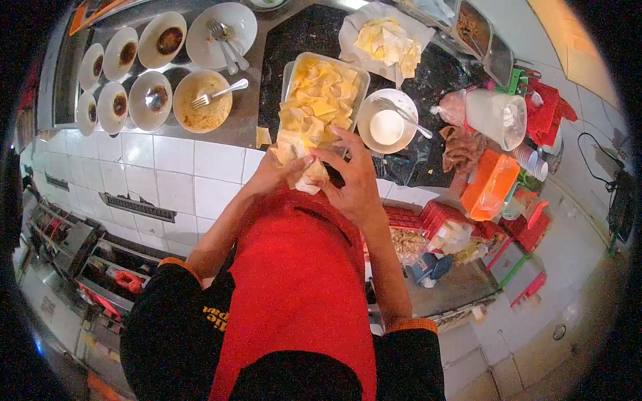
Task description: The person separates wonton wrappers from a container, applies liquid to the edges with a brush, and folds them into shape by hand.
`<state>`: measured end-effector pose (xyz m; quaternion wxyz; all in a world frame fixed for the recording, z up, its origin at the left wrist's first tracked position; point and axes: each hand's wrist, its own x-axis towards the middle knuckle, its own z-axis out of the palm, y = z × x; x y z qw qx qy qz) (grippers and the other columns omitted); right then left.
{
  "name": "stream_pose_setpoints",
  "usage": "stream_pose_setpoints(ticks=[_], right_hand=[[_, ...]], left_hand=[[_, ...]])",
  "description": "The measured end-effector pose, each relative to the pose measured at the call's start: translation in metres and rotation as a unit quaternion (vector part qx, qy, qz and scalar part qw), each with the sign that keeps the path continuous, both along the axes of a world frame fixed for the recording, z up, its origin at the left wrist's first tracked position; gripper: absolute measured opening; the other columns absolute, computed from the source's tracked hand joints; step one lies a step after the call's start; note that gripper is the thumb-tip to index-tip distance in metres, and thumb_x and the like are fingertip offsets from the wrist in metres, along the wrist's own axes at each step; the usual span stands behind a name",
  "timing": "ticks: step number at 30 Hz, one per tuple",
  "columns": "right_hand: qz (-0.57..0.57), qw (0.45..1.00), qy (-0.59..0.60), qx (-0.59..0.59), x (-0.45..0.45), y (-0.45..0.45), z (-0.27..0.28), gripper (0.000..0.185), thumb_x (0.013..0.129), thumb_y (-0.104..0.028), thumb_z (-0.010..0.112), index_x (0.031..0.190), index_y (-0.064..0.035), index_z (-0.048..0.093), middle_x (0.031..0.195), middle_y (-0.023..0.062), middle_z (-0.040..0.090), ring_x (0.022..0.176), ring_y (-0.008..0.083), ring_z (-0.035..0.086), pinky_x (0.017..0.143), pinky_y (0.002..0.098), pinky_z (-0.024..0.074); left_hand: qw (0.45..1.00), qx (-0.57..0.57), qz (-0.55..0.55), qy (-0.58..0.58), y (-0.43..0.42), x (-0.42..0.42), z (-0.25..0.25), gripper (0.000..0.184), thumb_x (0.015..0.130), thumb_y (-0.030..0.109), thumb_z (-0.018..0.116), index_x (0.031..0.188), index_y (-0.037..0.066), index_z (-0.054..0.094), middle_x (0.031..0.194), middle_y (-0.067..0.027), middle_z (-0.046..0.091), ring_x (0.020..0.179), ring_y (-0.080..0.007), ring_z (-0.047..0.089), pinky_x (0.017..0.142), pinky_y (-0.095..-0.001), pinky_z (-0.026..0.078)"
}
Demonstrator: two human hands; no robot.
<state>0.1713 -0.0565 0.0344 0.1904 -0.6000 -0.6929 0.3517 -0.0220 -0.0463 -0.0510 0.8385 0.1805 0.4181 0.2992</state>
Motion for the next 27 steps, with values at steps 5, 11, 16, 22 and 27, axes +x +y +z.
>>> stream_pose_setpoints(ticks=[5, 11, 16, 22, 27], right_hand=[[-0.001, 1.0, 0.014, 0.026, -0.002, 0.001, 0.0, 0.046, 0.086, -0.042, 0.075, 0.124, -0.0175, 0.071, 0.143, 0.0228, 0.049, 0.13, 0.0418, 0.049, 0.109, 0.0484, 0.0403], [-0.017, 0.998, 0.054, 0.026, -0.002, 0.001, -0.01, 0.047, 0.087, -0.04, 0.076, 0.127, -0.0171, 0.07, 0.147, 0.0228, 0.044, 0.131, 0.0422, 0.049, 0.11, 0.0487, 0.0406], [-0.036, 0.992, 0.112, 0.036, -0.001, 0.001, -0.006, 0.047, 0.09, -0.032, 0.073, 0.131, -0.0115, 0.067, 0.149, 0.0186, 0.043, 0.124, 0.0349, 0.053, 0.107, 0.0451, 0.0435], [-0.022, 0.991, 0.134, 0.019, 0.002, -0.001, -0.014, 0.045, 0.089, -0.023, 0.077, 0.13, -0.0089, 0.066, 0.14, 0.0193, 0.052, 0.125, 0.0317, 0.057, 0.105, 0.0428, 0.0463], [-0.155, 0.962, 0.21, -0.079, -0.007, -0.012, -0.019, 0.042, 0.087, -0.008, 0.079, 0.126, -0.0009, 0.065, 0.103, 0.0101, 0.073, 0.098, 0.0168, 0.069, 0.092, 0.0319, 0.054]], left_hand=[[1.0, 0.021, -0.015, 0.008, 0.006, -0.003, 0.011, 0.037, 0.093, 0.011, 0.075, 0.124, -0.004, 0.061, 0.114, -0.0102, 0.071, 0.101, -0.0145, 0.069, 0.086, -0.0298, 0.058], [0.996, 0.079, -0.037, 0.031, 0.016, -0.006, 0.037, 0.038, 0.092, 0.011, 0.076, 0.124, -0.005, 0.062, 0.115, -0.0111, 0.071, 0.099, -0.0146, 0.07, 0.086, -0.0296, 0.058], [0.993, 0.088, -0.062, 0.043, 0.014, -0.01, 0.023, 0.041, 0.091, 0.013, 0.078, 0.123, -0.005, 0.062, 0.116, -0.012, 0.071, 0.1, -0.0145, 0.07, 0.088, -0.0292, 0.057], [0.985, 0.115, -0.073, 0.109, 0.011, -0.013, 0.01, 0.046, 0.091, 0.023, 0.079, 0.123, -0.004, 0.061, 0.115, -0.0117, 0.071, 0.103, -0.0147, 0.068, 0.088, -0.0297, 0.057], [0.969, 0.145, -0.055, 0.195, 0.006, -0.012, -0.008, 0.045, 0.093, 0.025, 0.078, 0.123, -0.004, 0.061, 0.115, -0.0112, 0.071, 0.103, -0.0146, 0.068, 0.088, -0.0303, 0.057]])
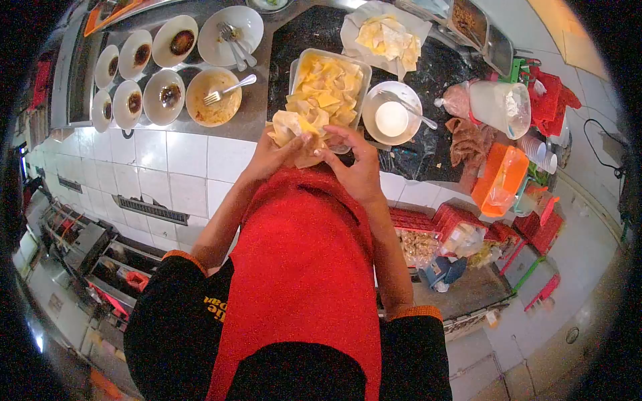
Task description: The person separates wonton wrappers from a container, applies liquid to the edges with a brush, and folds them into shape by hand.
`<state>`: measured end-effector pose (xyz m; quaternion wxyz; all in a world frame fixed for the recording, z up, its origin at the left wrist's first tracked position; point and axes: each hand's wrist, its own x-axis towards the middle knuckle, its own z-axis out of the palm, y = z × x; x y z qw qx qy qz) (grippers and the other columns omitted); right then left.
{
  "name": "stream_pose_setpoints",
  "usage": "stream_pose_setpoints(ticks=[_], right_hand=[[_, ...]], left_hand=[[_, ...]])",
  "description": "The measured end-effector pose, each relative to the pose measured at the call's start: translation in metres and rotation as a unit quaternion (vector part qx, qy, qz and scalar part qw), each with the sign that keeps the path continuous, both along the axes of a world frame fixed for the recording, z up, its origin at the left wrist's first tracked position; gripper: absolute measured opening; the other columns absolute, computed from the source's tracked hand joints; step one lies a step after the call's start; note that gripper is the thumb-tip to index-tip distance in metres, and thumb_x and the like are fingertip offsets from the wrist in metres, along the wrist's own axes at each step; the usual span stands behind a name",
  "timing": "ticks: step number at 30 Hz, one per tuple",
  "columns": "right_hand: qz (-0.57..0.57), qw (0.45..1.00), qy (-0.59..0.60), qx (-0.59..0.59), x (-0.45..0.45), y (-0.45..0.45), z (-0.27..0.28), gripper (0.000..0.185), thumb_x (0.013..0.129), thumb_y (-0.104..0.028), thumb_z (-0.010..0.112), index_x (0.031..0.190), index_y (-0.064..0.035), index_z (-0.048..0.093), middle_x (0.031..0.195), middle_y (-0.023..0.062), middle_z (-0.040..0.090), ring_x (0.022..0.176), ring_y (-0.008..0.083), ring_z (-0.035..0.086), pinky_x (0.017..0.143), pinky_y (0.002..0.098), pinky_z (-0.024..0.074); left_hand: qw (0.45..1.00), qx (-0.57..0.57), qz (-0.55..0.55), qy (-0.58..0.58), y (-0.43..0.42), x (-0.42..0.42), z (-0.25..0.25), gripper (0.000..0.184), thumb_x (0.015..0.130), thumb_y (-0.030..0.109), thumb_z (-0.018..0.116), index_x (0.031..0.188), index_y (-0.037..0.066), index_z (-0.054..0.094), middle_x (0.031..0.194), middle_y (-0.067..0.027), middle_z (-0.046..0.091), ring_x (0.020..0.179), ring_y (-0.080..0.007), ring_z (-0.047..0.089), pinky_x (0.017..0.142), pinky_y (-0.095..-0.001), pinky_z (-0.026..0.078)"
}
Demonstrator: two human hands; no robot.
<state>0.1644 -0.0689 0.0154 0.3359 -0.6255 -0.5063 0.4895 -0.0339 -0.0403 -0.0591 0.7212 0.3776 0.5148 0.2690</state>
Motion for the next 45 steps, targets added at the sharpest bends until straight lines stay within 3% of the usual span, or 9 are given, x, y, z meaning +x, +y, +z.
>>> stream_pose_setpoints(ticks=[5, 10, 17, 25, 27, 29, 31, 37, 45], right_hand=[[-0.094, 0.981, 0.166, -0.028, -0.005, -0.004, -0.01, 0.036, 0.088, 0.003, 0.075, 0.122, 0.0041, 0.064, 0.104, 0.0113, 0.073, 0.096, 0.0148, 0.07, 0.089, 0.0274, 0.0555], [-0.117, 0.958, 0.256, -0.043, -0.009, -0.001, -0.003, 0.033, 0.088, 0.006, 0.073, 0.119, 0.0049, 0.063, 0.105, 0.0131, 0.074, 0.097, 0.0154, 0.071, 0.088, 0.027, 0.0572], [-0.06, 0.983, 0.167, -0.049, -0.011, -0.001, 0.005, 0.032, 0.087, 0.001, 0.077, 0.117, 0.0036, 0.065, 0.103, 0.0101, 0.073, 0.094, 0.0149, 0.071, 0.083, 0.0273, 0.0586], [0.036, 0.987, 0.056, -0.145, 0.008, 0.02, -0.017, 0.023, 0.088, -0.004, 0.075, 0.109, 0.0027, 0.068, 0.091, 0.008, 0.075, 0.083, 0.0102, 0.071, 0.075, 0.0254, 0.0562], [0.013, 0.987, 0.114, -0.112, 0.021, 0.036, -0.035, 0.019, 0.089, -0.003, 0.073, 0.107, 0.0019, 0.069, 0.088, 0.0076, 0.075, 0.08, 0.0107, 0.071, 0.073, 0.0267, 0.0563], [0.033, 0.997, 0.03, -0.068, 0.04, 0.061, -0.041, 0.018, 0.089, -0.002, 0.07, 0.106, 0.0018, 0.069, 0.086, 0.0076, 0.075, 0.08, 0.0118, 0.071, 0.073, 0.0278, 0.0563], [0.084, 0.972, -0.216, 0.033, 0.056, 0.088, -0.038, 0.019, 0.089, -0.003, 0.07, 0.107, 0.0014, 0.069, 0.087, 0.0064, 0.075, 0.079, 0.0134, 0.071, 0.073, 0.029, 0.0563], [0.106, 0.994, 0.019, 0.013, 0.078, 0.148, -0.079, 0.019, 0.089, -0.002, 0.069, 0.108, 0.0008, 0.07, 0.088, 0.0092, 0.075, 0.078, 0.0129, 0.069, 0.075, 0.029, 0.0559], [0.065, 0.956, -0.231, 0.17, 0.064, 0.141, -0.097, 0.021, 0.083, -0.002, 0.073, 0.104, -0.0022, 0.071, 0.1, 0.0163, 0.073, 0.091, 0.0303, 0.071, 0.083, 0.0379, 0.056]], left_hand=[[0.972, -0.131, 0.108, -0.161, 0.011, 0.003, 0.038, 0.038, 0.095, 0.022, 0.075, 0.123, -0.001, 0.062, 0.114, -0.0095, 0.071, 0.101, -0.0152, 0.069, 0.086, -0.0305, 0.057], [0.978, -0.149, 0.07, -0.128, -0.005, -0.005, 0.023, 0.036, 0.096, 0.02, 0.073, 0.123, -0.001, 0.061, 0.114, -0.0094, 0.07, 0.101, -0.0152, 0.068, 0.086, -0.0305, 0.056], [0.991, -0.096, -0.022, -0.089, -0.017, -0.005, 0.026, 0.032, 0.098, 0.017, 0.069, 0.124, -0.001, 0.06, 0.116, -0.0076, 0.069, 0.099, -0.0135, 0.066, 0.086, -0.0296, 0.055], [0.992, -0.065, 0.006, -0.105, -0.015, -0.011, -0.004, 0.027, 0.104, 0.024, 0.06, 0.121, 0.003, 0.06, 0.111, -0.0076, 0.069, 0.091, -0.0106, 0.064, 0.08, -0.0278, 0.054], [0.997, -0.027, 0.012, -0.073, -0.003, -0.017, -0.007, 0.025, 0.104, 0.024, 0.061, 0.118, 0.005, 0.059, 0.11, -0.0086, 0.069, 0.087, -0.0111, 0.065, 0.077, -0.0285, 0.055], [0.971, -0.176, 0.114, -0.113, 0.01, -0.031, -0.003, 0.02, 0.104, 0.025, 0.06, 0.113, 0.008, 0.056, 0.106, -0.0116, 0.069, 0.081, -0.0134, 0.066, 0.067, -0.0303, 0.058], [0.956, -0.188, 0.161, -0.158, 0.01, -0.043, -0.002, 0.018, 0.104, 0.026, 0.059, 0.11, 0.01, 0.053, 0.102, -0.0132, 0.069, 0.079, -0.0165, 0.067, 0.059, -0.0308, 0.058], [0.949, -0.169, 0.184, -0.19, 0.012, -0.064, -0.001, 0.02, 0.105, 0.028, 0.057, 0.108, 0.009, 0.056, 0.101, -0.0102, 0.067, 0.078, -0.0162, 0.067, 0.059, -0.0311, 0.057], [0.94, -0.175, 0.209, -0.205, 0.003, -0.057, 0.002, 0.017, 0.105, 0.026, 0.056, 0.109, 0.009, 0.055, 0.1, -0.0088, 0.067, 0.076, -0.0165, 0.066, 0.06, -0.0321, 0.058]])
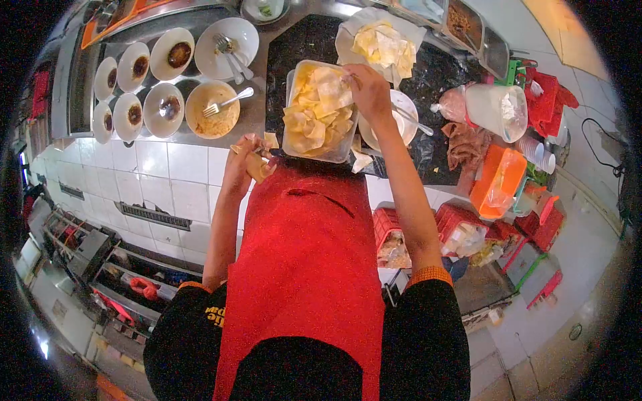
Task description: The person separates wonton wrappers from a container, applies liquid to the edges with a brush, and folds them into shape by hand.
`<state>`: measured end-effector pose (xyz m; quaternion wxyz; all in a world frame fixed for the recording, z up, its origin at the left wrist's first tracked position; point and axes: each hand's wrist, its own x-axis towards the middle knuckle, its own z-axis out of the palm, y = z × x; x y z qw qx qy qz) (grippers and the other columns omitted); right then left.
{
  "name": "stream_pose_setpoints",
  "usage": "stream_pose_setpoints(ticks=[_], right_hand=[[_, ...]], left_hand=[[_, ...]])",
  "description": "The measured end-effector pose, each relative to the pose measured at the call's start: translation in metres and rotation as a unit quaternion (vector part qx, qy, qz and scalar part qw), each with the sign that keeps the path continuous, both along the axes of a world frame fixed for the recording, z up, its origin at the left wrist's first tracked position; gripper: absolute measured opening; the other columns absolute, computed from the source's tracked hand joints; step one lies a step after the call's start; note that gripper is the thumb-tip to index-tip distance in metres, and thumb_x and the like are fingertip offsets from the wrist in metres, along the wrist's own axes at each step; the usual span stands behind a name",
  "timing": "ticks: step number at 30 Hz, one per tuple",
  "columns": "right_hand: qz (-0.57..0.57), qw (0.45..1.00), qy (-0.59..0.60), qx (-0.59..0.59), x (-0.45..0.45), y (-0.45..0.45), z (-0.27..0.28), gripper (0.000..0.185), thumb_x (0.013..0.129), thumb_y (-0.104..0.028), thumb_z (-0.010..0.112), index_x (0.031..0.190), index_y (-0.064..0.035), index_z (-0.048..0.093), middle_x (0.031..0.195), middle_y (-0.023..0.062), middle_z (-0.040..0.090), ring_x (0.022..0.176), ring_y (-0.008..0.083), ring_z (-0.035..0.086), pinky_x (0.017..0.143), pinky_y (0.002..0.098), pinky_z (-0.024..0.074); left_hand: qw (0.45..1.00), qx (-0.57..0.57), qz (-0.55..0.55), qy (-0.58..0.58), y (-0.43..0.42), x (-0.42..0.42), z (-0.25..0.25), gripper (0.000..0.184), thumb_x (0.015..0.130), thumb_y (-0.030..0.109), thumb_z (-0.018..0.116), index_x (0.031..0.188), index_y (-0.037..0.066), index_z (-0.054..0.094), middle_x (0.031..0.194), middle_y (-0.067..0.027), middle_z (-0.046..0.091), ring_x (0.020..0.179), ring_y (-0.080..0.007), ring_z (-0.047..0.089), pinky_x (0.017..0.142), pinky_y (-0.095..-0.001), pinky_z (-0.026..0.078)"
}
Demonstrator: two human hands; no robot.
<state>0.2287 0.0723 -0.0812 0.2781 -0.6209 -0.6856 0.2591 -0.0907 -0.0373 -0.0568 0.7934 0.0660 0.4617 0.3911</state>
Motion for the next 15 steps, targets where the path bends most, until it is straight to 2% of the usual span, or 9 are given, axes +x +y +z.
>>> stream_pose_setpoints(ticks=[2, 4, 6, 7, 8, 9, 11, 15], right_hand=[[-0.04, 0.991, -0.051, 0.117, -0.004, -0.006, 0.003, 0.021, 0.083, -0.003, 0.073, 0.103, -0.0037, 0.07, 0.103, 0.0159, 0.07, 0.096, 0.0348, 0.068, 0.085, 0.0421, 0.0547], [-0.056, 0.99, -0.055, 0.118, -0.007, -0.015, 0.002, 0.022, 0.083, -0.003, 0.073, 0.105, -0.0042, 0.07, 0.105, 0.0156, 0.069, 0.099, 0.0348, 0.066, 0.086, 0.0421, 0.054], [-0.075, 0.989, -0.059, 0.116, -0.011, -0.025, -0.001, 0.024, 0.083, -0.003, 0.073, 0.106, -0.0047, 0.069, 0.106, 0.0153, 0.068, 0.101, 0.0349, 0.065, 0.086, 0.0421, 0.0533], [-0.091, 0.989, -0.017, 0.112, -0.015, -0.029, -0.003, 0.025, 0.083, -0.003, 0.073, 0.107, -0.0048, 0.069, 0.107, 0.0156, 0.068, 0.103, 0.0354, 0.064, 0.087, 0.0424, 0.0527], [-0.106, 0.988, 0.026, 0.109, -0.019, -0.032, -0.005, 0.026, 0.083, -0.003, 0.073, 0.108, -0.0049, 0.069, 0.109, 0.0159, 0.068, 0.104, 0.036, 0.064, 0.088, 0.0428, 0.0521], [-0.107, 0.988, 0.027, 0.109, -0.024, -0.036, -0.004, 0.026, 0.083, -0.003, 0.073, 0.108, -0.0049, 0.069, 0.109, 0.0159, 0.068, 0.104, 0.036, 0.064, 0.088, 0.0428, 0.0521], [-0.055, 0.998, -0.009, 0.032, -0.032, -0.046, -0.002, 0.029, 0.083, -0.003, 0.073, 0.111, -0.0048, 0.068, 0.109, 0.016, 0.068, 0.105, 0.0365, 0.062, 0.092, 0.0434, 0.0507], [-0.051, 0.997, -0.01, 0.063, -0.046, -0.054, 0.022, 0.033, 0.082, -0.003, 0.073, 0.114, -0.0052, 0.067, 0.111, 0.0162, 0.068, 0.107, 0.0373, 0.062, 0.096, 0.0441, 0.0498]], left_hand=[[1.0, -0.002, 0.003, -0.021, 0.001, 0.001, -0.001, 0.017, 0.105, 0.025, 0.056, 0.11, 0.009, 0.055, 0.1, -0.0088, 0.067, 0.075, -0.0166, 0.066, 0.06, -0.0324, 0.058], [1.0, -0.012, -0.024, 0.003, 0.0, 0.001, -0.002, 0.025, 0.107, 0.033, 0.053, 0.112, 0.009, 0.054, 0.111, -0.0151, 0.065, 0.084, -0.0226, 0.064, 0.069, -0.0368, 0.057], [1.0, -0.006, -0.013, -0.01, 0.0, 0.005, -0.004, 0.027, 0.107, 0.034, 0.052, 0.113, 0.008, 0.054, 0.115, -0.0158, 0.064, 0.087, -0.024, 0.064, 0.069, -0.0371, 0.057], [1.0, 0.001, -0.002, -0.023, 0.0, 0.007, -0.004, 0.029, 0.108, 0.035, 0.05, 0.115, 0.008, 0.054, 0.118, -0.0166, 0.064, 0.091, -0.0254, 0.065, 0.07, -0.0374, 0.058], [1.0, 0.0, -0.003, -0.022, 0.001, 0.008, -0.004, 0.029, 0.108, 0.035, 0.05, 0.115, 0.008, 0.054, 0.118, -0.0166, 0.064, 0.091, -0.0254, 0.065, 0.07, -0.0374, 0.058], [1.0, 0.001, -0.002, -0.026, 0.002, 0.009, -0.005, 0.032, 0.108, 0.037, 0.047, 0.116, 0.007, 0.055, 0.121, -0.017, 0.064, 0.094, -0.0251, 0.065, 0.071, -0.0378, 0.059], [1.0, 0.004, -0.004, -0.03, 0.004, 0.01, -0.004, 0.035, 0.109, 0.038, 0.044, 0.117, 0.007, 0.055, 0.123, -0.0174, 0.063, 0.097, -0.0248, 0.066, 0.073, -0.0382, 0.061], [0.999, 0.042, -0.032, 0.011, 0.007, 0.016, -0.004, 0.039, 0.109, 0.041, 0.044, 0.123, 0.007, 0.055, 0.126, -0.0157, 0.063, 0.098, -0.0236, 0.066, 0.074, -0.0371, 0.061]])
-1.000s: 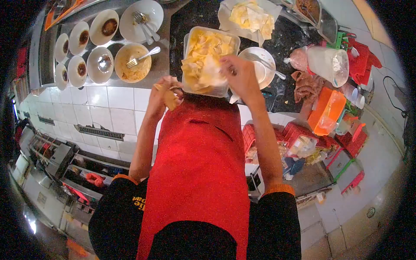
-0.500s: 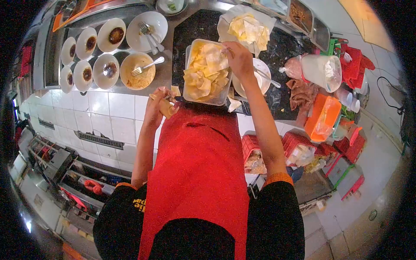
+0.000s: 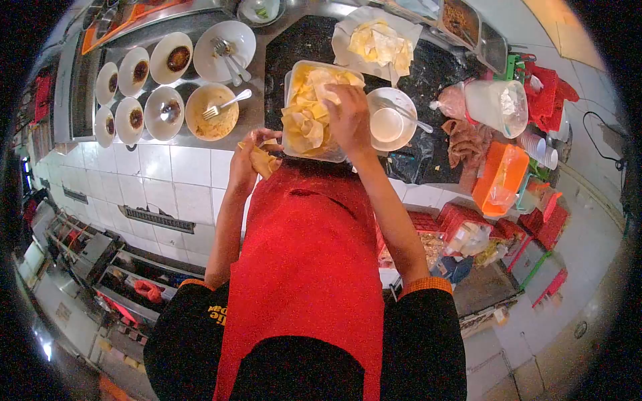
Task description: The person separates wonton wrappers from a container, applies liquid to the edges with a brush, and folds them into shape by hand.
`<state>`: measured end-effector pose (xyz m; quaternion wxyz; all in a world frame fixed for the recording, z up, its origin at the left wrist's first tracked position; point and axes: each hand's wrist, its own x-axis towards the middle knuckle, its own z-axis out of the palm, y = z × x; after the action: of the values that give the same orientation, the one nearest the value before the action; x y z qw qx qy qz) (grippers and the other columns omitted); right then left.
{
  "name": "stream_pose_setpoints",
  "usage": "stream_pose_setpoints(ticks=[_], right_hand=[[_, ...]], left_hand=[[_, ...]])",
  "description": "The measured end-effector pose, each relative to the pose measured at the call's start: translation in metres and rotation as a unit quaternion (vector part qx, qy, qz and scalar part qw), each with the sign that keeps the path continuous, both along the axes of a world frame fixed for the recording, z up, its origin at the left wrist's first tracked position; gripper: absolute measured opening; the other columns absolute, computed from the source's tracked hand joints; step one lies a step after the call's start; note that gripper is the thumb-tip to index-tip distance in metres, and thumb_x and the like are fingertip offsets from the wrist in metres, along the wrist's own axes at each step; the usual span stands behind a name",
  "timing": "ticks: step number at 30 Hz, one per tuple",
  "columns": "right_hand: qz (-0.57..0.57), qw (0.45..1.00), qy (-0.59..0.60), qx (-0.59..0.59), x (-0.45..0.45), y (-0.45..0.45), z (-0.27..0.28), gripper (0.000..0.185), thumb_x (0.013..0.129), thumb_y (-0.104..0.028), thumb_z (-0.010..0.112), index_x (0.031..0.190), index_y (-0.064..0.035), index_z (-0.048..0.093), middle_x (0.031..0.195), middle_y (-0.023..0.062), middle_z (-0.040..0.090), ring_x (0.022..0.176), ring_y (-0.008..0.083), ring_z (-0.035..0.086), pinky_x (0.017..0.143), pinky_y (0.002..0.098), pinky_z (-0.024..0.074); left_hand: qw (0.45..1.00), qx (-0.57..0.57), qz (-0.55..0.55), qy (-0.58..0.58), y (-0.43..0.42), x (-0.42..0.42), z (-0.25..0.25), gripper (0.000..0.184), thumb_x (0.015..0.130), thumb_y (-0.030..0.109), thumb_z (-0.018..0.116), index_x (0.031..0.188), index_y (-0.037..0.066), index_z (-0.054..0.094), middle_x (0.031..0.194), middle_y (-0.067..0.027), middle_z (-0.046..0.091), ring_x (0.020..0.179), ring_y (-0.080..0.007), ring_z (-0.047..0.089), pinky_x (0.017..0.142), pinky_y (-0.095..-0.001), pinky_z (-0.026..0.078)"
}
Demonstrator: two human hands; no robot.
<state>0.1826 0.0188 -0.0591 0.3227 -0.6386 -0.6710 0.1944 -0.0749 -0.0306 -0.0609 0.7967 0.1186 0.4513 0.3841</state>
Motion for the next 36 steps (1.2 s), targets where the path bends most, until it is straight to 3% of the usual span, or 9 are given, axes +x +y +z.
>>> stream_pose_setpoints(ticks=[9, 12, 17, 21, 23, 27, 32, 34, 36], right_hand=[[0.066, 0.996, 0.042, -0.048, -0.016, -0.03, 0.01, 0.036, 0.08, -0.008, 0.076, 0.116, -0.0073, 0.069, 0.111, 0.0143, 0.069, 0.111, 0.0348, 0.061, 0.098, 0.0448, 0.0486], [0.108, 0.992, 0.01, -0.057, -0.008, -0.034, 0.015, 0.032, 0.081, -0.011, 0.077, 0.112, -0.0072, 0.071, 0.11, 0.0141, 0.07, 0.108, 0.0345, 0.062, 0.097, 0.0456, 0.0483], [-0.192, 0.98, 0.017, 0.056, 0.118, -0.018, 0.063, 0.019, 0.084, -0.01, 0.077, 0.102, -0.004, 0.073, 0.102, 0.0131, 0.073, 0.1, 0.0246, 0.069, 0.092, 0.0376, 0.0511], [-0.36, 0.91, -0.097, 0.18, 0.289, -0.002, 0.106, 0.015, 0.09, -0.011, 0.071, 0.1, 0.0001, 0.073, 0.091, 0.0124, 0.074, 0.087, 0.0241, 0.07, 0.083, 0.0361, 0.0539], [-0.382, 0.914, -0.088, 0.101, 0.376, 0.001, 0.1, 0.022, 0.088, -0.016, 0.072, 0.107, -0.0041, 0.075, 0.1, 0.013, 0.076, 0.092, 0.0262, 0.072, 0.087, 0.0394, 0.0548], [-0.288, 0.847, -0.283, -0.345, 0.443, 0.01, 0.081, 0.046, 0.083, -0.042, 0.072, 0.119, -0.0148, 0.075, 0.125, 0.0127, 0.071, 0.114, 0.0335, 0.068, 0.105, 0.0416, 0.0487], [-0.182, 0.937, -0.189, -0.231, 0.523, -0.017, 0.018, 0.032, 0.086, -0.034, 0.073, 0.082, -0.0021, 0.077, 0.067, 0.0017, 0.067, 0.062, 0.0134, 0.058, 0.06, 0.0337, 0.0466], [-0.285, 0.925, -0.144, -0.205, 0.561, -0.029, -0.003, 0.033, 0.083, -0.038, 0.078, 0.095, -0.0077, 0.081, 0.081, 0.0039, 0.076, 0.072, 0.0147, 0.067, 0.071, 0.0315, 0.0526], [-0.362, 0.893, -0.23, -0.135, 0.549, -0.044, 0.017, 0.038, 0.081, -0.043, 0.08, 0.099, -0.0097, 0.082, 0.082, 0.0078, 0.078, 0.077, 0.0154, 0.071, 0.076, 0.0332, 0.0545]], left_hand=[[0.936, 0.026, -0.279, 0.212, -0.009, 0.028, 0.021, 0.059, 0.109, 0.05, 0.036, 0.15, 0.008, 0.042, 0.138, -0.0189, 0.057, 0.079, -0.0191, 0.071, 0.061, -0.0278, 0.054], [0.951, 0.086, -0.238, 0.179, -0.017, 0.029, 0.004, 0.058, 0.109, 0.051, 0.035, 0.15, 0.01, 0.044, 0.136, -0.0199, 0.058, 0.074, -0.0177, 0.07, 0.059, -0.0279, 0.053], [0.967, 0.14, -0.157, 0.142, 0.001, 0.017, 0.003, 0.073, 0.101, 0.063, 0.047, 0.14, 0.001, 0.052, 0.141, -0.0136, 0.055, 0.086, -0.0212, 0.073, 0.06, -0.026, 0.055], [0.954, 0.144, -0.188, 0.181, 0.019, 0.033, 0.003, 0.058, 0.108, 0.053, 0.039, 0.141, 0.007, 0.052, 0.132, -0.0148, 0.061, 0.08, -0.0207, 0.072, 0.059, -0.0269, 0.057], [0.949, 0.157, -0.202, 0.185, 0.025, 0.042, -0.005, 0.054, 0.109, 0.05, 0.038, 0.141, 0.009, 0.052, 0.127, -0.0141, 0.064, 0.078, -0.0204, 0.072, 0.058, -0.0264, 0.057], [0.93, 0.188, -0.219, 0.227, 0.032, 0.051, -0.02, 0.05, 0.11, 0.046, 0.039, 0.14, 0.008, 0.053, 0.124, -0.0137, 0.065, 0.077, -0.0198, 0.072, 0.057, -0.0269, 0.056], [0.907, 0.282, -0.18, 0.255, 0.028, 0.032, -0.036, 0.046, 0.109, 0.04, 0.044, 0.141, 0.008, 0.053, 0.12, -0.0147, 0.066, 0.082, -0.0217, 0.072, 0.071, -0.0341, 0.059], [0.957, 0.143, -0.175, 0.179, 0.031, 0.028, 0.004, 0.048, 0.11, 0.045, 0.04, 0.137, 0.008, 0.055, 0.121, -0.0132, 0.065, 0.079, -0.0209, 0.072, 0.056, -0.0293, 0.056], [0.955, 0.194, -0.128, 0.183, 0.03, 0.017, 0.009, 0.058, 0.108, 0.05, 0.042, 0.14, 0.003, 0.051, 0.138, -0.016, 0.057, 0.083, -0.0238, 0.073, 0.058, -0.0297, 0.057]])
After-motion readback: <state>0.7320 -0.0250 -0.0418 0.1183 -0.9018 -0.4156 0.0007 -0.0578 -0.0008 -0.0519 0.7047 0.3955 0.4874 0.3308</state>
